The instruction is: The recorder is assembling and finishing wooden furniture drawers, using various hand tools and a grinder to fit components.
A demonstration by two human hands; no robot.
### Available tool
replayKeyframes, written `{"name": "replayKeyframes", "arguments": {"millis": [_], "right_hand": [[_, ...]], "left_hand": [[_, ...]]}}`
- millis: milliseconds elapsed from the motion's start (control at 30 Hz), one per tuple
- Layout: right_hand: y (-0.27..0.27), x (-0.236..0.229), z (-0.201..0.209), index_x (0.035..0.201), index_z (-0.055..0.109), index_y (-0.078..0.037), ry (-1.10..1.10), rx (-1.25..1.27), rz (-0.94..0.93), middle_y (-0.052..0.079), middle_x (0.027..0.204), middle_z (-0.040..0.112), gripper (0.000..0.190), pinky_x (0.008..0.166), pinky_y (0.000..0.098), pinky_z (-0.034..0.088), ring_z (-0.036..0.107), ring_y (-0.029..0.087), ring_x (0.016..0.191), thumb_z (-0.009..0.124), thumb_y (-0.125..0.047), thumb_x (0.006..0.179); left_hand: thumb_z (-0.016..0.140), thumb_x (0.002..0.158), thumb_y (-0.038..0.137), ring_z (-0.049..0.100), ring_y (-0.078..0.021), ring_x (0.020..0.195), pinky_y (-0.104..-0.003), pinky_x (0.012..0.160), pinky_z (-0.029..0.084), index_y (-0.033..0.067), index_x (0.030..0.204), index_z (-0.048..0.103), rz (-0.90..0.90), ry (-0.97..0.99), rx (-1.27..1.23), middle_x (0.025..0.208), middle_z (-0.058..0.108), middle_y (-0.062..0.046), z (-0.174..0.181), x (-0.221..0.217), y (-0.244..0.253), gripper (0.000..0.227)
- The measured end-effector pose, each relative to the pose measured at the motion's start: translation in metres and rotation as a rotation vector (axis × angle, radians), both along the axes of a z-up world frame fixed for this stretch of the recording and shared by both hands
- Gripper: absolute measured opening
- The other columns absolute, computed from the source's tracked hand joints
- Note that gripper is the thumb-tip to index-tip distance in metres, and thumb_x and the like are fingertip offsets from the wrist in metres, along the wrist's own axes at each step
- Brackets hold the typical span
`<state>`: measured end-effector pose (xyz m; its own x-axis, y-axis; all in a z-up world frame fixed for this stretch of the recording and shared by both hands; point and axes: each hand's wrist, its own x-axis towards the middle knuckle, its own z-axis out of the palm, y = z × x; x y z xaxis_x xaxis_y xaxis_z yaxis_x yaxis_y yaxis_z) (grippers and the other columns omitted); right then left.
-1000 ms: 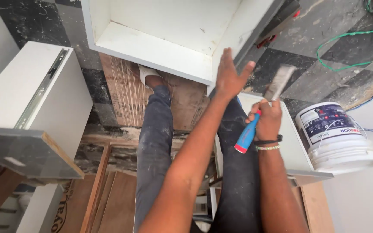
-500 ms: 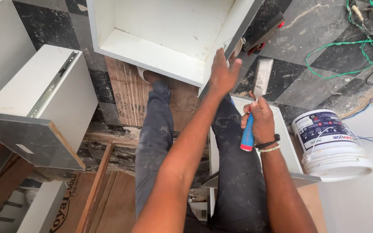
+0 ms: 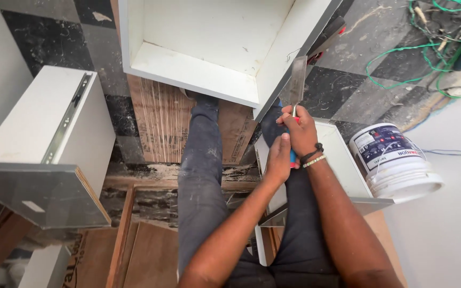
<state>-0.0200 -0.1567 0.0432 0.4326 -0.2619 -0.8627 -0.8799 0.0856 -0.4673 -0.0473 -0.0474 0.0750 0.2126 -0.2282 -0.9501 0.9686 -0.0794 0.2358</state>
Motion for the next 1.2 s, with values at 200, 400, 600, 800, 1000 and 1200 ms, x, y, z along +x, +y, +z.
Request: {"name": "replayKeyframes", "arguments": {"millis": [200,400,600,800,1000,1200], "right_hand": [[0.001,0.034,-0.003,0.102,0.053,-0.002,0.206,0.138,-0.139,0.012,0.093,0.066,0.009,0.065,0.0316,0.059,0.073,0.022,0.078,0.052,-0.01,0.098],[0.006,0.054,-0.012,0.098,0.053,-0.002,0.293,0.18,-0.164,0.012,0.092,0.065,0.006,0.062,0.0307,0.06,0.075,0.022,0.079,0.05,-0.007,0.096],[-0.009,0.044,-0.015,0.097,0.053,-0.001,0.269,0.151,-0.098,0.013,0.09,0.066,0.004,0.066,0.0307,0.06,0.076,0.023,0.081,0.052,-0.005,0.096],[-0.005,0.05,-0.015,0.098,0.051,-0.003,0.273,0.214,-0.205,0.011,0.089,0.066,0.005,0.068,0.0306,0.06,0.076,0.024,0.082,0.051,-0.008,0.098],[0.002,0.053,-0.01,0.094,0.051,-0.004,0.322,0.188,-0.323,0.009,0.079,0.062,0.029,0.058,0.0312,0.057,0.07,0.022,0.069,0.039,-0.027,0.107],[0.012,0.064,-0.013,0.092,0.05,-0.004,0.32,0.114,-0.344,0.006,0.069,0.053,0.034,0.055,0.0332,0.056,0.061,0.018,0.056,0.037,-0.03,0.11]], "left_hand": [[0.042,0.11,0.038,0.058,-0.0122,0.049,-0.027,0.042,0.047,-0.0006,0.106,0.056,0.057,0.15,-0.054,0.073,0.062,-0.006,0.019,0.065,0.009,0.042],[0.045,0.106,0.029,0.059,-0.0123,0.047,-0.028,0.04,0.049,0.0016,0.112,0.056,0.07,0.236,-0.051,0.07,0.061,-0.006,0.005,0.088,0.012,0.03],[0.041,0.106,0.029,0.056,-0.0127,0.044,-0.028,0.037,0.046,0.0025,0.12,0.054,0.126,0.331,-0.116,0.067,0.057,-0.006,-0.002,0.088,0.0,0.033],[0.036,0.109,0.034,0.054,-0.0118,0.045,-0.027,0.037,0.044,0.0009,0.119,0.054,0.168,0.387,-0.162,0.067,0.056,-0.004,-0.005,0.088,0.003,0.039],[0.036,0.109,0.04,0.054,-0.0123,0.043,-0.027,0.037,0.044,0.002,0.115,0.054,0.063,0.382,-0.158,0.065,0.055,-0.004,0.0,0.101,0.004,0.042],[0.035,0.111,0.04,0.054,-0.0121,0.042,-0.027,0.035,0.043,-0.0007,0.105,0.056,0.017,0.408,-0.146,0.063,0.054,-0.004,-0.008,0.099,0.007,0.046]]}}
